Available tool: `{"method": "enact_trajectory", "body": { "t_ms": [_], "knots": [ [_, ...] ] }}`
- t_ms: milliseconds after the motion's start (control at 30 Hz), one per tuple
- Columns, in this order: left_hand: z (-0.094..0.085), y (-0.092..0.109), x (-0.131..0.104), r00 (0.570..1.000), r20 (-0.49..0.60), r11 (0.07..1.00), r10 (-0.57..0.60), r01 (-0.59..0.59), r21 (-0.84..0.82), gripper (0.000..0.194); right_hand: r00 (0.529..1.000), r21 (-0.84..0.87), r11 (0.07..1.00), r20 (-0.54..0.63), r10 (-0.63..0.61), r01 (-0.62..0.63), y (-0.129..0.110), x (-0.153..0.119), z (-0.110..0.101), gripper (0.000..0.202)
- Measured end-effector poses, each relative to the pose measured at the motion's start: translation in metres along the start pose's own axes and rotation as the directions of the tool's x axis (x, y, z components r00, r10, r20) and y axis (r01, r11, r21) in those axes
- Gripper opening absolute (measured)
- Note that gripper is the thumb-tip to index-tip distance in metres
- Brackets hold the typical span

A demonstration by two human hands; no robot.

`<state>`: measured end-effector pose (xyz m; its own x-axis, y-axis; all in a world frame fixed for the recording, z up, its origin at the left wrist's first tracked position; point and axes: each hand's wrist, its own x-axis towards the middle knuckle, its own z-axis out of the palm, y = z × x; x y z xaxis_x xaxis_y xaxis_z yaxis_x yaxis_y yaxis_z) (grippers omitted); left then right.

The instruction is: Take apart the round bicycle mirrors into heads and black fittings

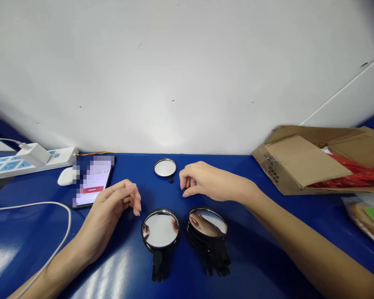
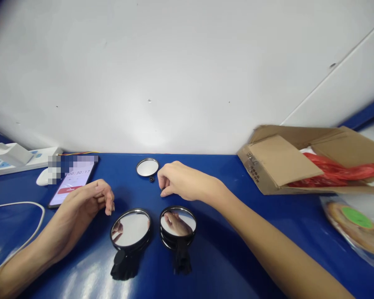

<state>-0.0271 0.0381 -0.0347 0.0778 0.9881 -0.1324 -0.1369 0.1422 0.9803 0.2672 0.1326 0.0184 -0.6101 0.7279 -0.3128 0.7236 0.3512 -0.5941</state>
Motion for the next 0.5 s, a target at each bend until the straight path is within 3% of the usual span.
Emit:
{"method": "enact_trajectory", "body": {
  "t_ms": [233,367,500],
  "knots": [
    [-0.001,-0.001,-0.002,1.000,0.008,1.000,0.022,-0.022,0.022,0.034,0.989,-0.028,0.999,-0.143,-0.046,0.043,0.002,-0.001,-0.006,0.006],
    [-0.001,-0.002,-0.002,0.999,0.024,0.997,0.047,-0.048,0.054,0.033,0.942,-0.093,0.990,-0.309,-0.129,0.105,-0.005,0.001,-0.001,0.021],
    [-0.003,-0.003,-0.001,0.995,0.059,0.990,0.082,-0.088,0.106,0.034,0.916,-0.163,0.950,-0.262,-0.303,0.267,-0.006,0.005,0.011,0.039]
  ]
}}
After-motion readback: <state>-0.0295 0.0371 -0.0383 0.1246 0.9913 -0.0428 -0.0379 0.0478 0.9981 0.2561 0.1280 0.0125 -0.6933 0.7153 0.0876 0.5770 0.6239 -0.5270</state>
